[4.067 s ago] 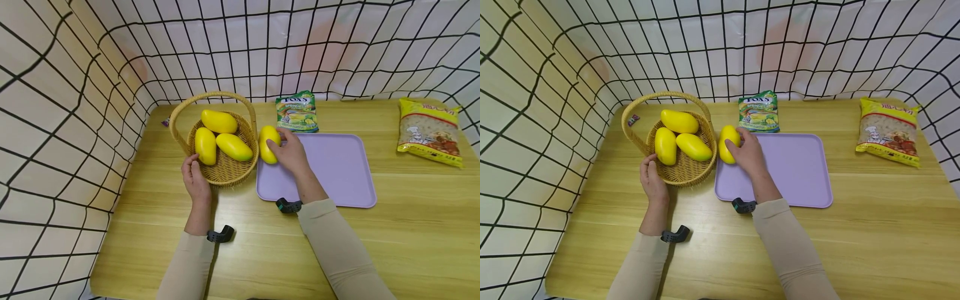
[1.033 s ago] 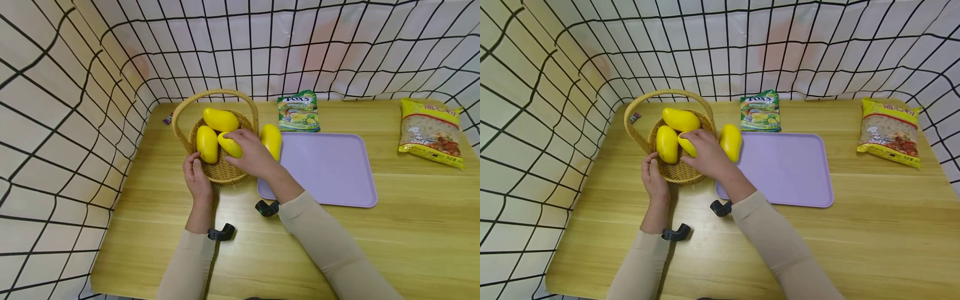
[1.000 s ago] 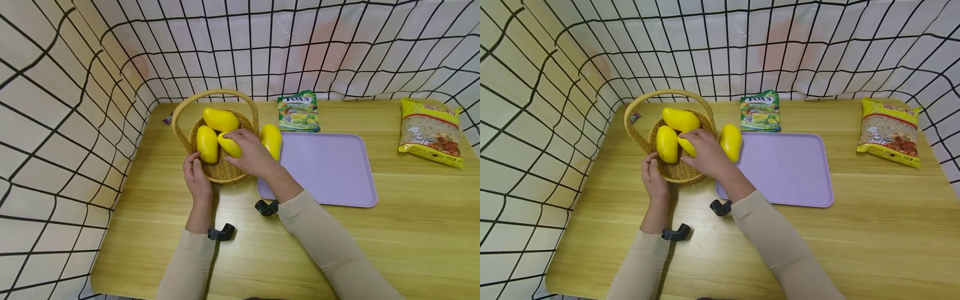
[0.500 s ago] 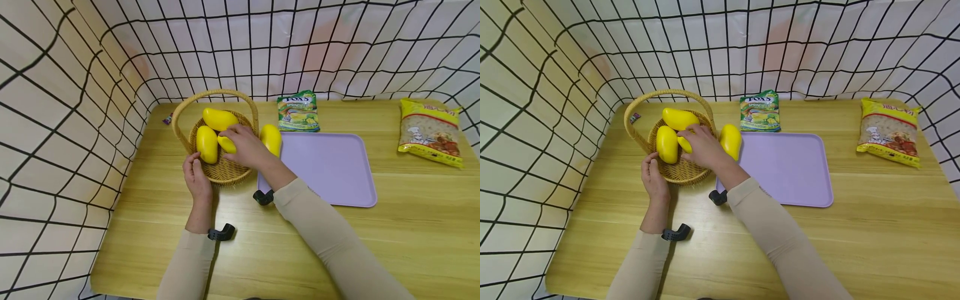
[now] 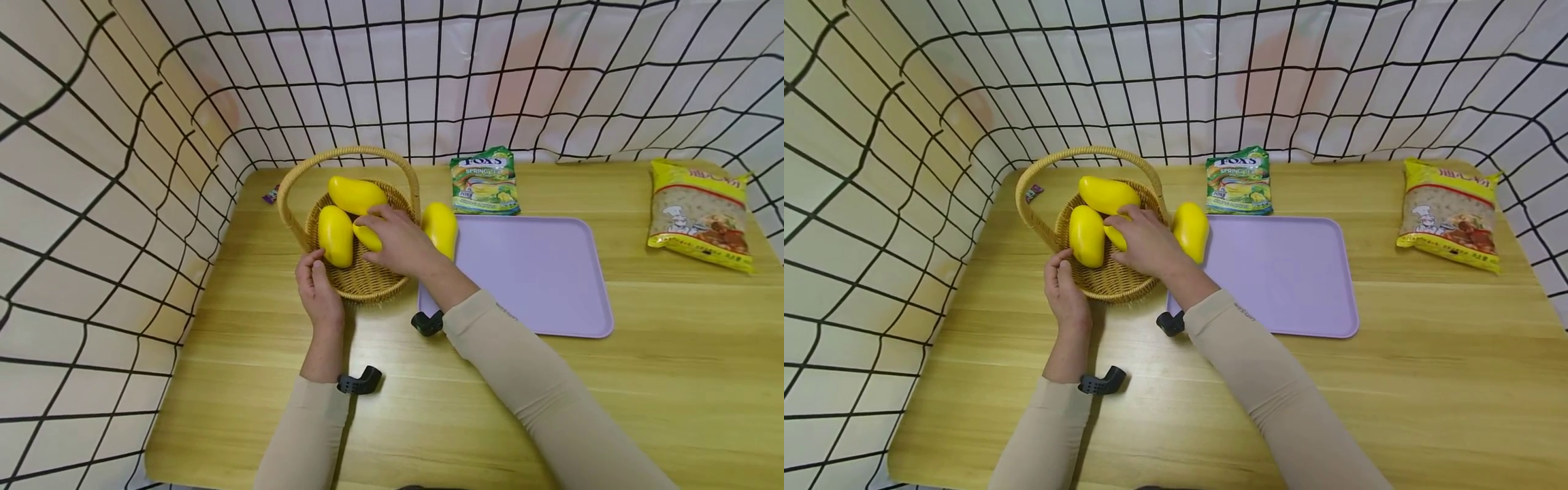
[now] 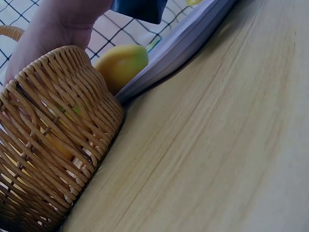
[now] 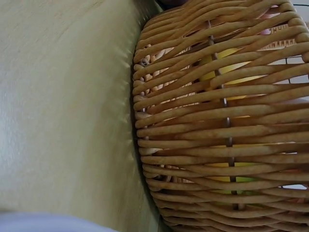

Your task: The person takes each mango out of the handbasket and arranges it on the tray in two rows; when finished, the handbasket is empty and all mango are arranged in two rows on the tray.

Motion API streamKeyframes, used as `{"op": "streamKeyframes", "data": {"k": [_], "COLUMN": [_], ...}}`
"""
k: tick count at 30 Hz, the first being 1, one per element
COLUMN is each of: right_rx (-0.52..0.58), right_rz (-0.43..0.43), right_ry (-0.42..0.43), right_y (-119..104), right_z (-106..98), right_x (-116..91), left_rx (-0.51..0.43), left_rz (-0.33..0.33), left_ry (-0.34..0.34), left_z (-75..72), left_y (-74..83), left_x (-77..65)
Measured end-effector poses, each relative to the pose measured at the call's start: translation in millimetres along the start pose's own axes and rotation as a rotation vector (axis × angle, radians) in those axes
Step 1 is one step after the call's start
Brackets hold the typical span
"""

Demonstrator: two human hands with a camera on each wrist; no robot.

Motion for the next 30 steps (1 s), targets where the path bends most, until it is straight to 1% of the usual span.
{"op": "streamKeyframes", "data": {"k": [10,21,30], "right_rx": [-0.022,-0.037,-0.062], "right_rz": [0.005,-0.016,-0.023], "right_ry": [0.003,0.026,0.023], "right_y": [0.3,0.1,0.5], "right_z": [0.9,1.8,1.8], "right_x": [-0.2,0.2,1.6], "left_rx": [-0.005,-0.002,-0.001], "left_rz": [0.016,0.005,0.027], "left_ry": [-0.006,-0.01,-0.006], "left_z": [1.5,0.2,0.6], "left_y": [0.3,0.8,0.4], "left_x": [-0.3,-1.3,-1.3]}}
Point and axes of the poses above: each hand's wrist, its own x-axis towards the middle knuckle, its own z-axis out of the palm, y = z × x, the point moved 3 cm from there along x, towards the middle knuckle, and after that the axes turned 12 degrees about z, right-handed, at the moved point
